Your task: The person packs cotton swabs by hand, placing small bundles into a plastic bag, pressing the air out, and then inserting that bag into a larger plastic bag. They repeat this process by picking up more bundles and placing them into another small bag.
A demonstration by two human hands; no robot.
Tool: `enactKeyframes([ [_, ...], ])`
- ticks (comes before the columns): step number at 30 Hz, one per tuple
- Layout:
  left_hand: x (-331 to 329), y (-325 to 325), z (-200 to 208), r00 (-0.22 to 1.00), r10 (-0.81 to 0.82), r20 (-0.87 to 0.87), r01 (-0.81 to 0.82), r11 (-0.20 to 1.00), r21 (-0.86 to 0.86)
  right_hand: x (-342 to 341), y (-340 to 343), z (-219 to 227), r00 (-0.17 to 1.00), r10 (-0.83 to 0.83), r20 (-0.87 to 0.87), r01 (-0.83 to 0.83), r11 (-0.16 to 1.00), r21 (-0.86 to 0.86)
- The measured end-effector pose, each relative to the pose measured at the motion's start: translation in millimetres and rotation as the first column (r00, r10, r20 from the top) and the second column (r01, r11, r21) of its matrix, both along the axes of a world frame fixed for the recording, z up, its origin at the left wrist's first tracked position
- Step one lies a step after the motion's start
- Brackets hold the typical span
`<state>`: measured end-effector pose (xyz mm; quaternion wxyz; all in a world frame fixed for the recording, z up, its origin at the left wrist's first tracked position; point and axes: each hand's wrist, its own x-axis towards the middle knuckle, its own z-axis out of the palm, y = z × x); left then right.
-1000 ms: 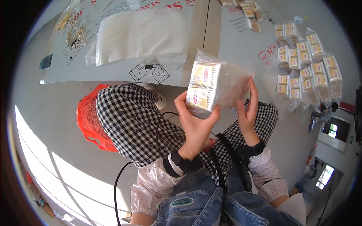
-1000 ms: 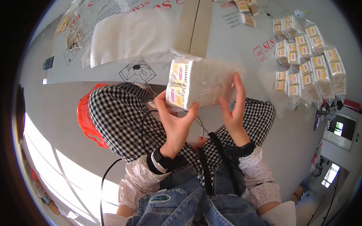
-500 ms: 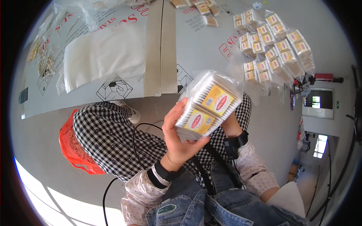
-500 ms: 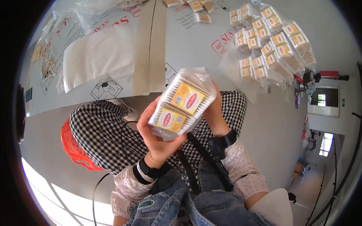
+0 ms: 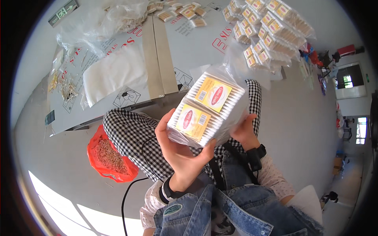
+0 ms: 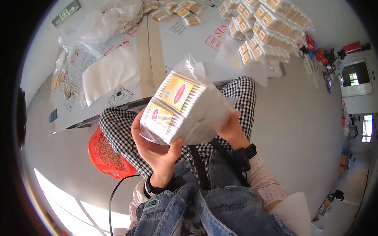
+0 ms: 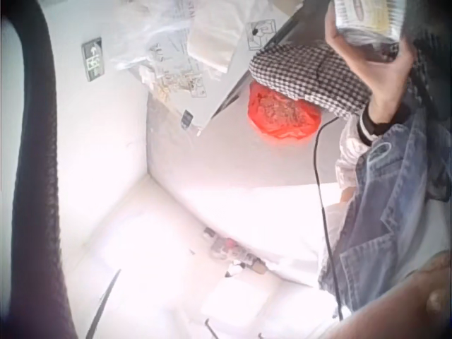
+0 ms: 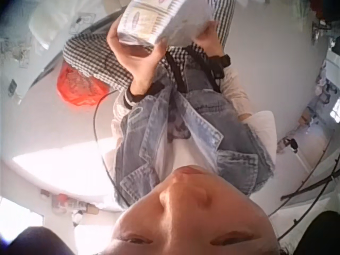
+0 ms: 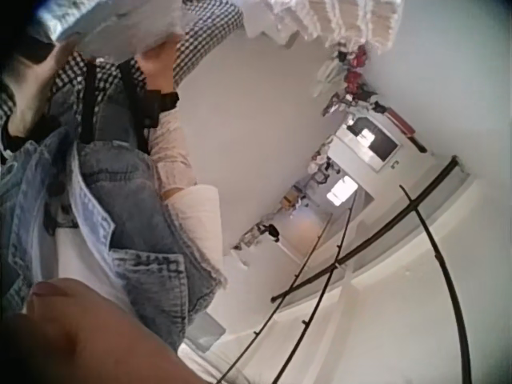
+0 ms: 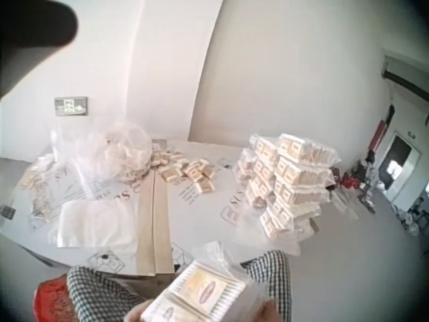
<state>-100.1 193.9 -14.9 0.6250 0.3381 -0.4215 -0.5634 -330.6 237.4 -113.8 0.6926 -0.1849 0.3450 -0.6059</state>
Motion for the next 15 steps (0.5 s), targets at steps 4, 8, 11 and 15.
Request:
enactKeyframes([
  [4,6,17,36,0.986,-0.167,-0.015,0.167,0.986,0.002,7,30,-4,0.994,-0.1,0.039,0.1,0.995,0.007],
  [8,14,33,40,0.957,-0.13,0.26,0.173,0.973,-0.152,-3,43,-10,0.979,-0.203,0.027,0.202,0.979,0.018],
  [11,13,43,51,0.985,-0.081,0.153,0.088,0.995,-0.038,-2,49,0,0.98,-0.198,-0.011,0.193,0.963,-0.188],
  [15,16,40,56,0.94,-0.13,0.315,0.169,0.981,-0.099,0,49,42,0.966,-0.258,0.032,0.259,0.944,-0.205],
])
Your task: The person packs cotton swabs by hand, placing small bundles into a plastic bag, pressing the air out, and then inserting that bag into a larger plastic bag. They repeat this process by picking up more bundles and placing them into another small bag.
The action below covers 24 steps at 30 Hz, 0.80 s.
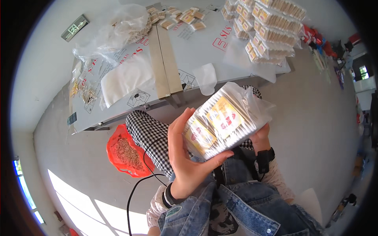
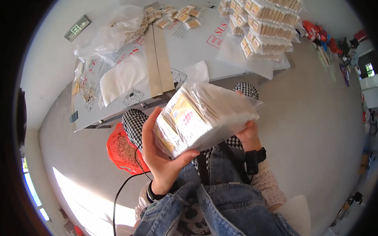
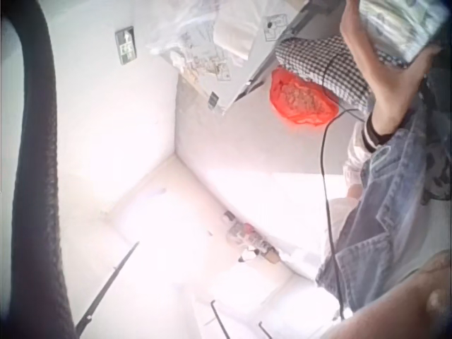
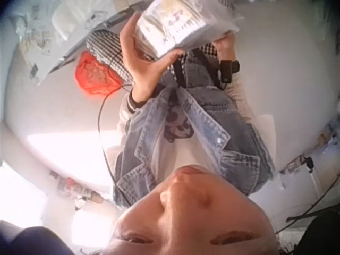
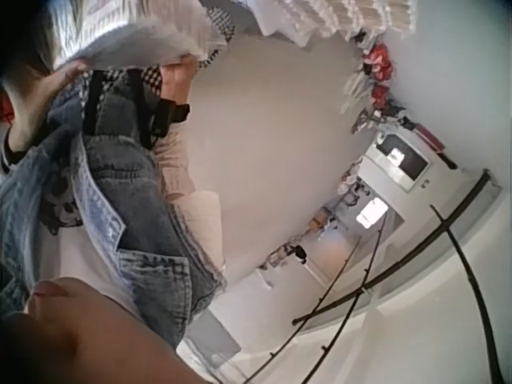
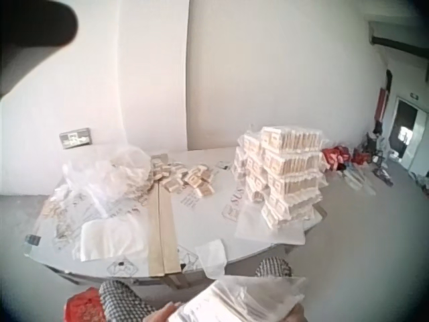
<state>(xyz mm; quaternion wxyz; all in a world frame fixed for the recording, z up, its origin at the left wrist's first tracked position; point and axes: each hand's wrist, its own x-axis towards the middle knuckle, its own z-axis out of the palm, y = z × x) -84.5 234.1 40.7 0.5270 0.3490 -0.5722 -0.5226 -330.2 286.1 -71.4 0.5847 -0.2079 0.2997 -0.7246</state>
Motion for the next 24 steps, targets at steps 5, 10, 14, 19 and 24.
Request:
enactKeyframes([
  [5,-5,-17,24,0.952,-0.025,0.306,0.079,0.983,-0.166,-15,-1,13,0.997,-0.064,-0.042,0.065,0.998,0.024],
  [10,1,-42,26,0.918,-0.199,0.343,0.268,0.949,-0.168,-19,2,-5,0.997,-0.075,0.01,0.075,0.994,-0.085],
  [14,3,-49,18,0.9,-0.315,0.301,0.369,0.919,-0.142,-13,-4,16,0.994,-0.083,0.07,0.078,0.995,0.068],
  [19,16,-38,14,0.961,-0.271,-0.051,0.27,0.963,-0.029,8,3,27,0.972,-0.207,0.108,0.198,0.976,0.089],
  [24,21,-41,14,0.918,-0.3,-0.261,0.36,0.905,0.227,0,6,13,0.951,-0.267,0.154,0.26,0.964,0.062],
])
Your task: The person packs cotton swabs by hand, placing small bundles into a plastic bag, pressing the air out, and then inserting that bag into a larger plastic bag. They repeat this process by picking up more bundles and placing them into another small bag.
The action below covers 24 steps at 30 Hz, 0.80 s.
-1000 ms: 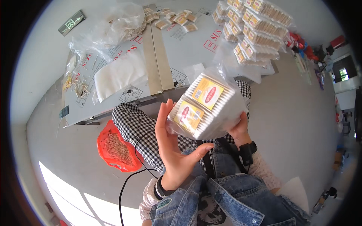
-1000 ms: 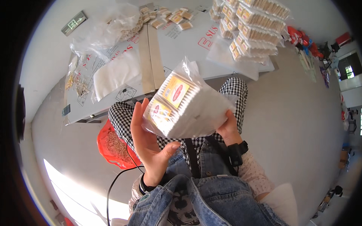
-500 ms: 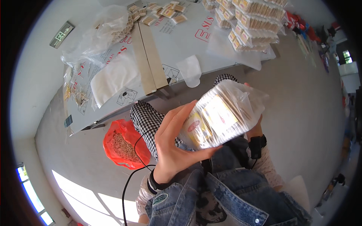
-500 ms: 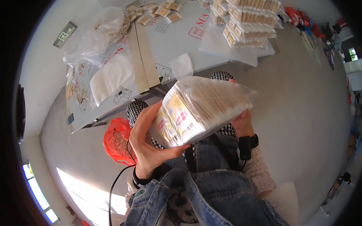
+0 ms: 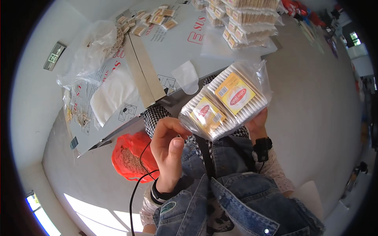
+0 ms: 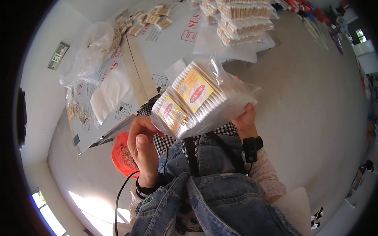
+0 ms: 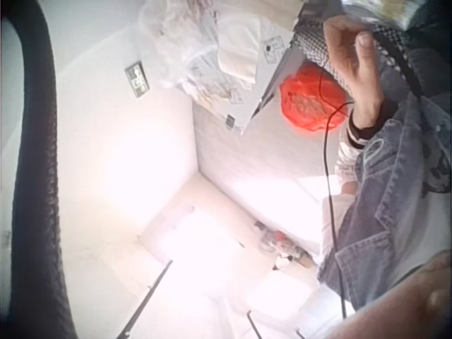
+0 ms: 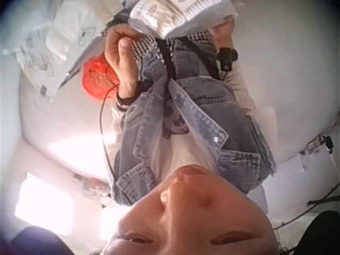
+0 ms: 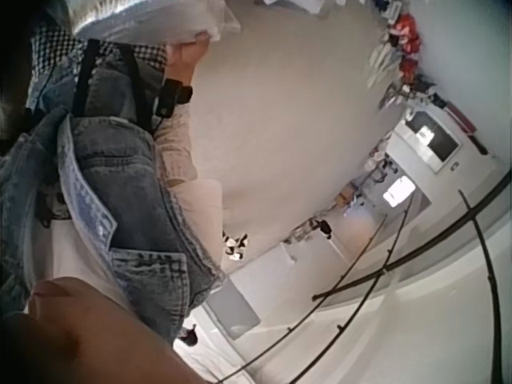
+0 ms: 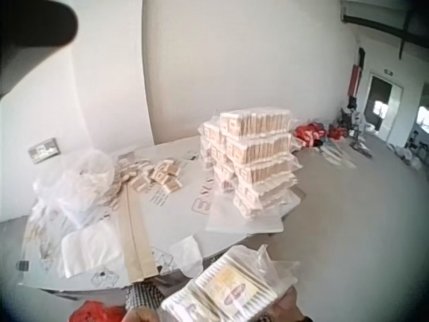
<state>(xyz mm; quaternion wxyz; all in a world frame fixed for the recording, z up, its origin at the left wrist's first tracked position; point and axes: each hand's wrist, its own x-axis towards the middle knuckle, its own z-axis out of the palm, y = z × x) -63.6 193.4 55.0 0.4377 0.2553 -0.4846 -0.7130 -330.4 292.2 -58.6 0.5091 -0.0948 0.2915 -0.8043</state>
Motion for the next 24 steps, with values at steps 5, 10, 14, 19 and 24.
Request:
enactKeyframes([
  [5,-31,-11,12,0.999,-0.017,0.031,0.013,0.988,0.152,-21,10,-41,0.99,0.141,0.016,-0.132,0.954,-0.271],
  [10,-29,-18,4,0.991,0.005,-0.134,0.041,0.94,0.339,12,6,-17,0.998,-0.062,0.002,0.06,0.974,0.219],
  [14,-29,-17,4,0.999,-0.047,0.004,0.044,0.949,0.312,19,12,-19,1.0,0.0,0.018,-0.004,0.982,0.191],
  [19,-33,-22,2,0.991,0.008,-0.133,0.043,0.926,0.375,30,9,-1,0.991,0.037,0.131,-0.057,0.987,0.152],
  [24,-18,-21,15,0.957,-0.027,-0.29,0.166,0.87,0.465,38,9,12,0.992,-0.008,0.122,-0.018,0.978,0.209],
])
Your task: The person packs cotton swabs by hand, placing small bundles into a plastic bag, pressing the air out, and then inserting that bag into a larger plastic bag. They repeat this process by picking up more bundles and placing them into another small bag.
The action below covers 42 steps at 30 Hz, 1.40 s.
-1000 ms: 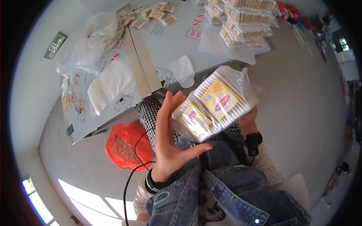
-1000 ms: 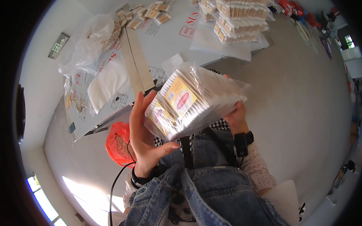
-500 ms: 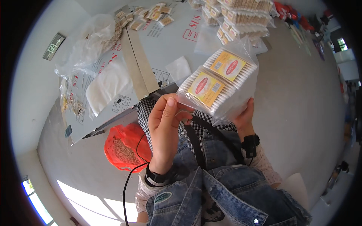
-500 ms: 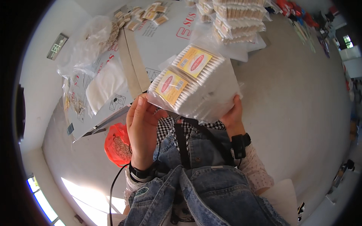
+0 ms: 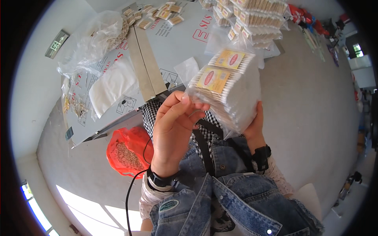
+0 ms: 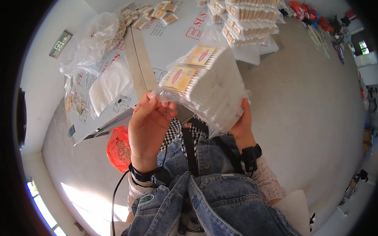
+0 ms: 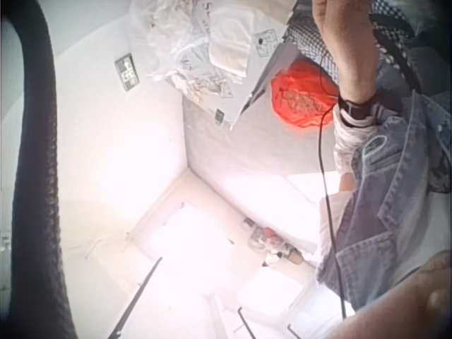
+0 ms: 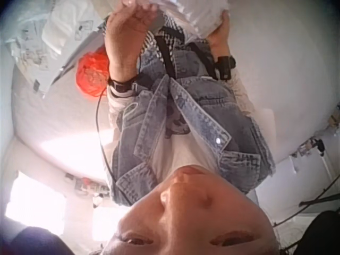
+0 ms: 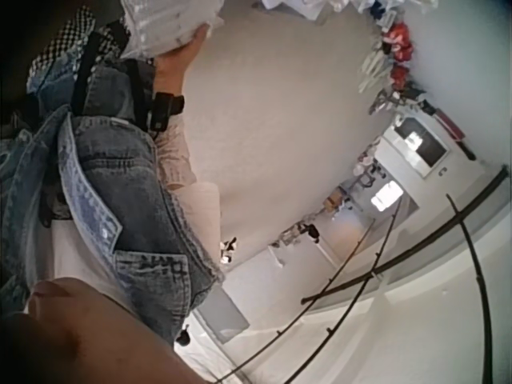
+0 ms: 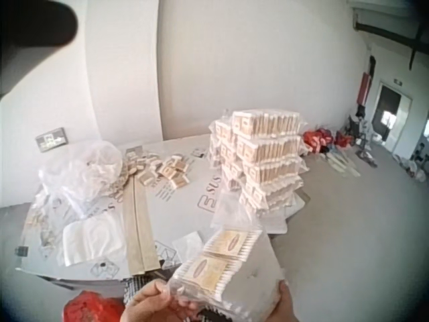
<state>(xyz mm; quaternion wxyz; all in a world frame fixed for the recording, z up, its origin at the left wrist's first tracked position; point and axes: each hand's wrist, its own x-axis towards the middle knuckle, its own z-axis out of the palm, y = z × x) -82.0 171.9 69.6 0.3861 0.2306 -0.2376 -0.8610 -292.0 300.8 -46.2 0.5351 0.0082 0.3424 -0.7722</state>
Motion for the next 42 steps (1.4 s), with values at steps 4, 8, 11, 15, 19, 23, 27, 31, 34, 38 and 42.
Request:
enactKeyframes([
  [4,24,-4,-9,0.915,-0.081,-0.395,0.101,0.994,0.03,-1,0,9,0.994,-0.061,-0.093,0.068,0.994,0.084],
  [8,46,-7,-16,0.891,0.453,-0.04,-0.374,0.68,-0.631,-14,3,9,0.989,-0.071,-0.132,0.066,0.997,-0.039],
  [11,36,-7,-5,0.78,0.604,0.161,-0.161,0.443,-0.882,-19,3,19,0.983,-0.093,-0.16,0.092,0.996,-0.014],
  [15,27,-19,0,0.688,0.634,0.353,0.153,0.348,-0.925,-28,4,31,0.957,-0.026,-0.288,0.008,0.998,-0.063],
  [19,17,-31,-15,0.691,0.367,0.623,0.308,0.63,-0.713,-24,3,53,0.87,0.023,-0.493,-0.045,0.998,-0.035],
  [23,18,-38,-48,0.754,0.216,0.62,0.279,0.749,-0.601,-2,-9,95,0.845,0.034,-0.534,-0.047,0.999,-0.011],
  [27,23,-42,-53,0.848,-0.038,0.529,0.298,0.859,-0.416,-1,-14,109,0.79,0.109,-0.603,-0.071,0.994,0.086],
  [31,27,-40,-67,0.886,-0.067,0.459,0.228,0.925,-0.305,-7,-17,110,0.702,0.216,-0.679,-0.19,0.975,0.114],
  [34,34,-39,-75,0.897,-0.138,0.421,0.276,0.917,-0.288,-6,-24,109,0.673,0.187,-0.716,-0.134,0.982,0.13],
  [38,40,-30,-98,0.92,-0.134,0.368,0.263,0.907,-0.329,-14,-29,109,0.697,0.247,-0.673,-0.164,0.969,0.185],
  [42,50,-27,-104,0.894,-0.234,0.382,0.364,0.876,-0.317,-19,-29,111,0.7,0.312,-0.642,-0.247,0.95,0.192],
])
